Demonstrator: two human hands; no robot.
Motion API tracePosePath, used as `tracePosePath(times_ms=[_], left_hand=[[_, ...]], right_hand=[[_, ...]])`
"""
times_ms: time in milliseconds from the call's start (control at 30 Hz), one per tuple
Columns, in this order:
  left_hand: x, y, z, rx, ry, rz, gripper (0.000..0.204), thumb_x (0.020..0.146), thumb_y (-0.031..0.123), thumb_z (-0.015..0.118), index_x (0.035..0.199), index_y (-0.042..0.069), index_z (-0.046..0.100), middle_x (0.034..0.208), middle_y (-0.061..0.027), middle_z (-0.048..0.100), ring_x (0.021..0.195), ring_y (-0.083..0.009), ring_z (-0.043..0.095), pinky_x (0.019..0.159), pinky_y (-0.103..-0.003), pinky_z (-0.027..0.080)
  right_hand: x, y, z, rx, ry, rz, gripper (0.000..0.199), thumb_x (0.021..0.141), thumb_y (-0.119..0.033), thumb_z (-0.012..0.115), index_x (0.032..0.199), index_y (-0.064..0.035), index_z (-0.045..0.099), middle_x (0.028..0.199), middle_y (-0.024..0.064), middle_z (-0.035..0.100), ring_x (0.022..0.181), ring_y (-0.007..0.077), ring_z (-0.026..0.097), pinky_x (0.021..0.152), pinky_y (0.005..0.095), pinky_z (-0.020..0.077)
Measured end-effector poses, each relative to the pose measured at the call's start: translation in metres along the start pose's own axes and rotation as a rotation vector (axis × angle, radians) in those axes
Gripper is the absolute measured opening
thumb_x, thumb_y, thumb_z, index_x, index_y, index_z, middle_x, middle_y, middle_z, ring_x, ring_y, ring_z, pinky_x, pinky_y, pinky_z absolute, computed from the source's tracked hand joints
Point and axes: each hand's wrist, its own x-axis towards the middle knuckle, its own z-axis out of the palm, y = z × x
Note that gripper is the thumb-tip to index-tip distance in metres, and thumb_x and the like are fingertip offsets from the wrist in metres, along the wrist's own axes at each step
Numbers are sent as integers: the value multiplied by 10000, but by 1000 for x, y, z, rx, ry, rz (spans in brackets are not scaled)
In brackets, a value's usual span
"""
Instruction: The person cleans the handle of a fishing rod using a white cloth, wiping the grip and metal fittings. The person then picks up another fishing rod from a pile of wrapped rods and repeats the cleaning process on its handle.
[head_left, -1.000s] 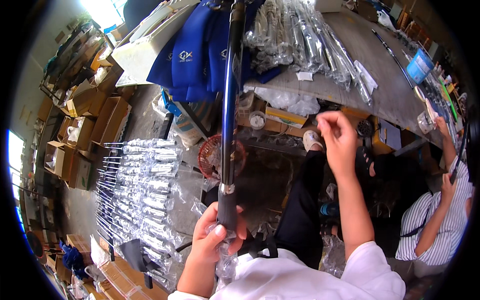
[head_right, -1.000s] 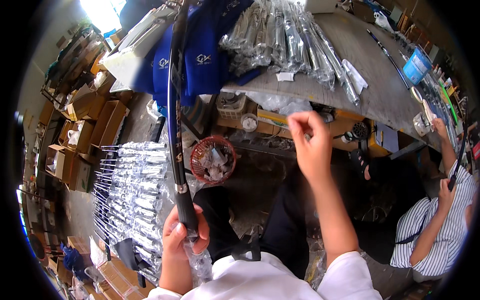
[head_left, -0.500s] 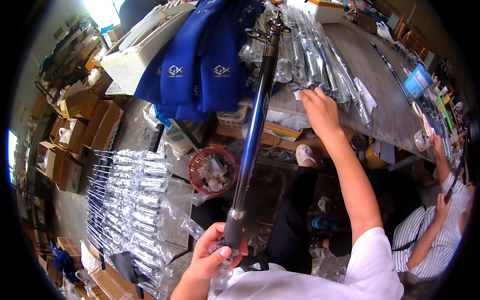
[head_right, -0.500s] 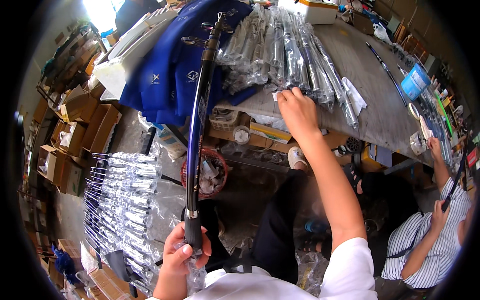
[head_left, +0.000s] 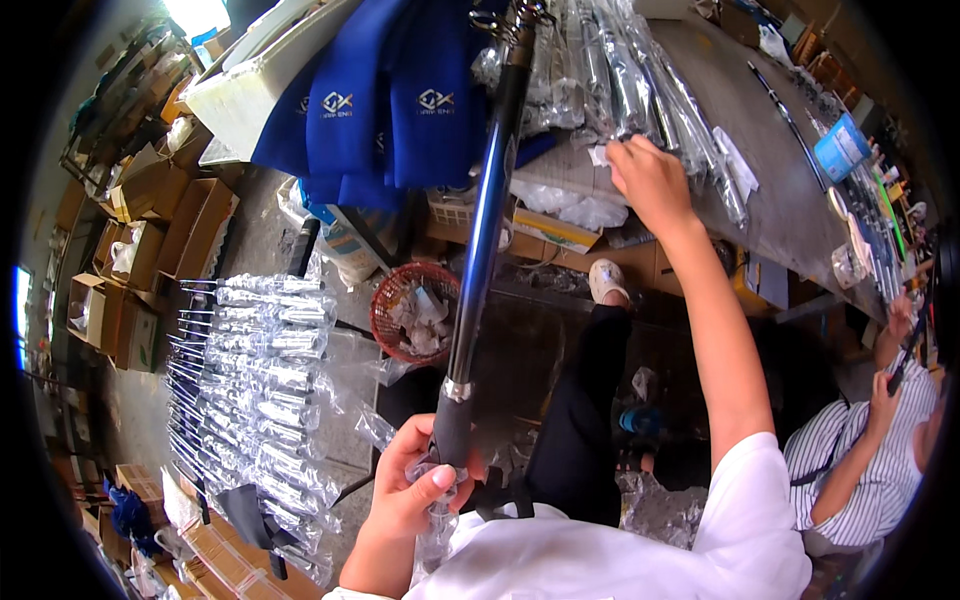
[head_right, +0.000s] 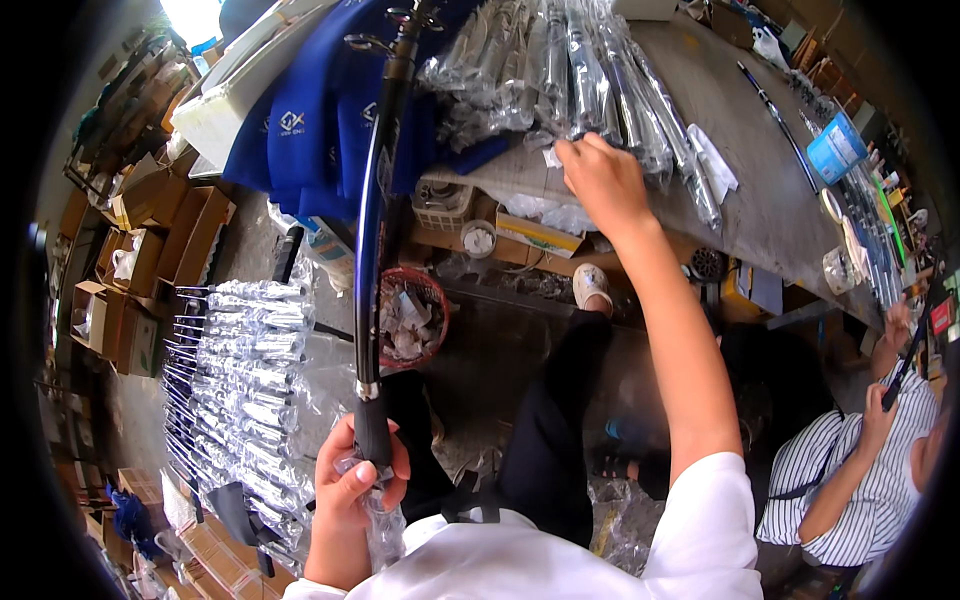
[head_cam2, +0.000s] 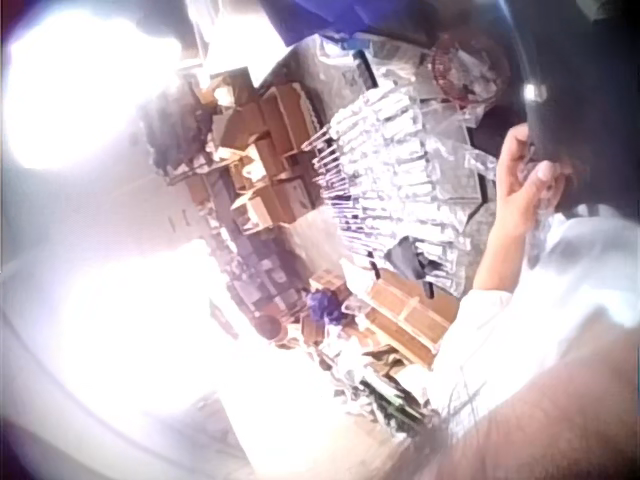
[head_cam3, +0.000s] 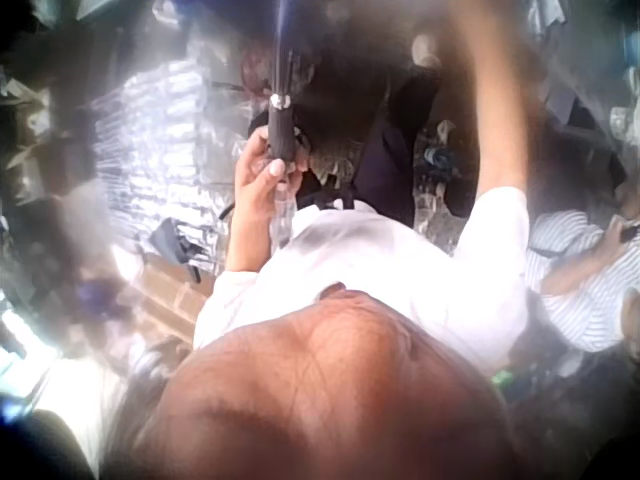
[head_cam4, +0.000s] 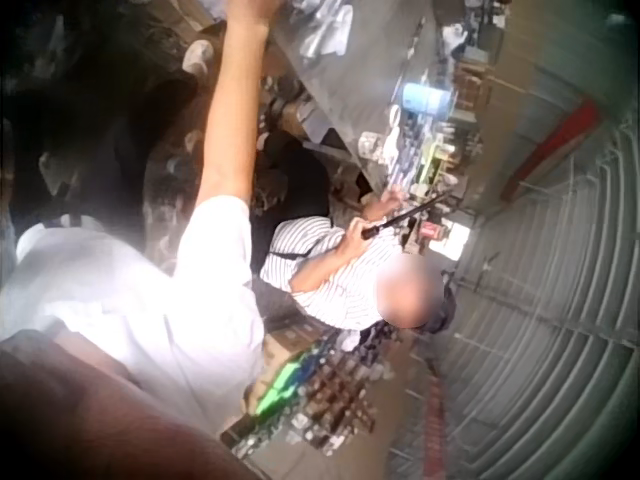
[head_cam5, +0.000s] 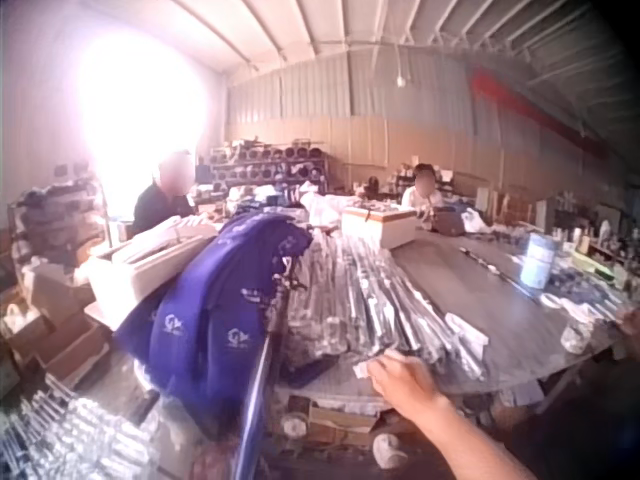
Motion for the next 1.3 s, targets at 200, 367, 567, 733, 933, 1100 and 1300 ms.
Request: tracePosePath(times_ms=[200, 367, 567, 733, 933, 1100, 1300], left_hand=[[-3, 0, 0, 26, 28, 27, 386, 818, 187, 618, 1097, -21, 449, 828, -157, 587, 541, -134, 502, 462, -224, 398], [-5, 0, -1, 46, 71, 49, 408, 801, 191, 630, 1096, -27, 453, 800, -160, 577, 512, -138, 500, 434, -220, 390], [-7, -2, 0, 54, 124, 56, 457, 769, 216, 651, 1096, -41, 463, 755, -168, 561, 448, -151, 487, 374, -217, 364], [-9, -1, 0, 69, 129, 42, 450, 777, 217, 647, 1097, -39, 459, 767, -167, 565, 455, -146, 485, 384, -216, 367], [-9, 2, -3, 107, 130, 74, 450, 814, 256, 636, 1114, -24, 450, 767, -156, 560, 461, -142, 486, 392, -214, 367], [-9, 11, -3, 94, 52, 76, 402, 847, 242, 602, 1113, -8, 432, 797, -139, 560, 500, -121, 485, 420, -209, 368], [-9, 18, 16, 33, -1, 39, 438, 825, 283, 620, 1100, -11, 446, 760, -140, 560, 474, -124, 473, 407, -214, 354]], right_hand=[[3, -2, 2, 106, 35, 127, 237, 710, -32, 604, 938, -81, 645, 718, 82, 603, 721, 252, 599, 602, 350, 487], [1, 10, 1, 356, -88, 214, 90, 712, -81, 646, 793, -48, 671, 772, 79, 619, 742, 268, 601, 647, 358, 468], [1, 12, 6, 409, -61, 272, 94, 740, -92, 632, 820, -46, 651, 806, 96, 623, 757, 282, 600, 654, 364, 465], [6, -4, 3, 120, 50, 295, 151, 789, -96, 607, 935, -61, 595, 807, 99, 629, 752, 274, 605, 631, 348, 476], [4, -38, -30, 692, 526, 501, 209, 817, -23, 592, 1021, -51, 551, 828, 51, 633, 662, 96, 577, 612, 233, 465], [-22, -124, -107, 1495, 380, 639, 232, 822, 17, 558, 1054, 14, 547, 826, 82, 613, 654, 123, 596, 565, 232, 492], [-50, -179, -153, 1737, 261, 639, 203, 804, 38, 574, 1003, 25, 537, 826, 117, 594, 637, 155, 596, 540, 234, 497]])
